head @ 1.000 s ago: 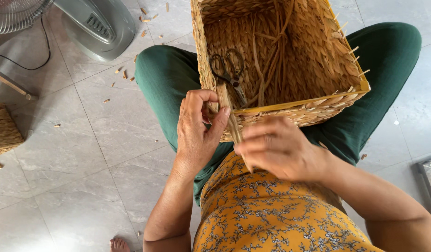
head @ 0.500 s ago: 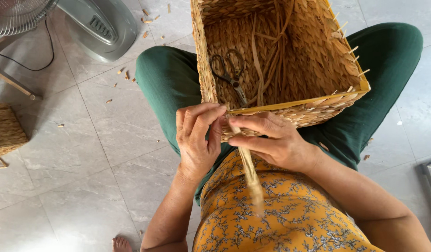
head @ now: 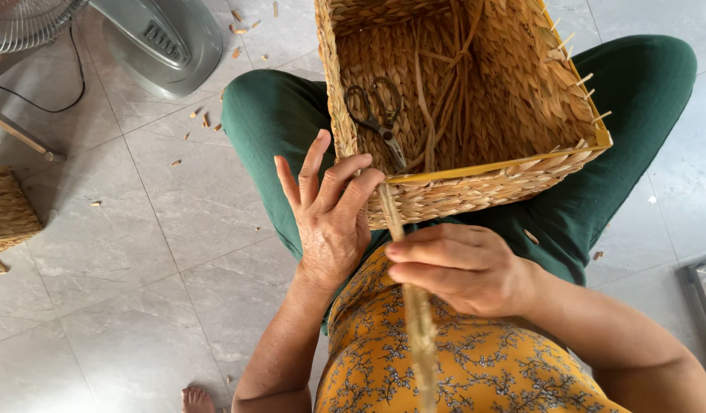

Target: The person sits cross-legged on the floor with a woven water-hyacinth basket on their lap and weaves a flat reed strip along the basket's rim, tucking and pressing the strip into the woven edge and pulling it tight by hand. They work the strip around the rim, repositioning the basket as they go.

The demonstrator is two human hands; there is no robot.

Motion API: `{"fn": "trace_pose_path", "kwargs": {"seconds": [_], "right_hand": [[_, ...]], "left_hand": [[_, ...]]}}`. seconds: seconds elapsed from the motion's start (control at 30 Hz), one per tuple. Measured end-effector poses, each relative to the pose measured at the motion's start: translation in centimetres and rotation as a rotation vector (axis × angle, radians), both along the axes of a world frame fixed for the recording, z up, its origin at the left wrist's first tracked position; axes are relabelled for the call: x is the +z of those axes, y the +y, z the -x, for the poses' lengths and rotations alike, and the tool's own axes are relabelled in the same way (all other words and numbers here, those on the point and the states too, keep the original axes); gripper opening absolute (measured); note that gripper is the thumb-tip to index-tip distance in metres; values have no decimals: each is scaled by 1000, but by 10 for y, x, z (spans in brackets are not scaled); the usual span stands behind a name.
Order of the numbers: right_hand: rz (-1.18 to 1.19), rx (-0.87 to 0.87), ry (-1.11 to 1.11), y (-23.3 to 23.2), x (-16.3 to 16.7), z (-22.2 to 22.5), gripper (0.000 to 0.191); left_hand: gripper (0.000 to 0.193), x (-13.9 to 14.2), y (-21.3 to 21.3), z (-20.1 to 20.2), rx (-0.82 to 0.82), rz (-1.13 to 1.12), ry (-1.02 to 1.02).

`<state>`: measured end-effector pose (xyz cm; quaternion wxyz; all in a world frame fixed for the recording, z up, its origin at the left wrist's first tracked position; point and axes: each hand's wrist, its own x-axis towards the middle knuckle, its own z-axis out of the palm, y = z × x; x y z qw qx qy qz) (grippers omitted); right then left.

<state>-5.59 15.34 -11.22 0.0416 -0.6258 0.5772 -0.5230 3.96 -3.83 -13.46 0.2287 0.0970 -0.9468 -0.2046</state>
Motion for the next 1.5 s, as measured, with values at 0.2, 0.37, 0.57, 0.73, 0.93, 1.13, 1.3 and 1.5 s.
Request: {"fn": "trace_pose_path", "kwargs": {"seconds": [0.2,0.37,0.57,0.73,0.93,1.13,1.3,1.5], "right_hand": [[32,38,-120,-36,39,10,32],[-137,-295,-265,-81,46,53,42],[-177,-261,355,-98,44,108,30],[-168,-329,369,-79,38,111,17],[-363,-93,-504,-70,21,99,11],[-364,-119,-493,-74,13,91,13],[-331,-135,-518,-76,9,89,12],[-460,-100,-635,-82,2,91,13]], "left_hand": [[19,10,-7,0,-249,-587,61],[10,9,5,5,-59,-661,70],[10,17,10,12,5,-614,97],[10,26,-4,3,-128,-580,21],[13,14,3,8,-82,-562,3],[16,15,-3,7,-80,-427,-85],[20,13,-5,9,-79,-384,-119],[28,11,-6,8,-96,-404,-88]]}}
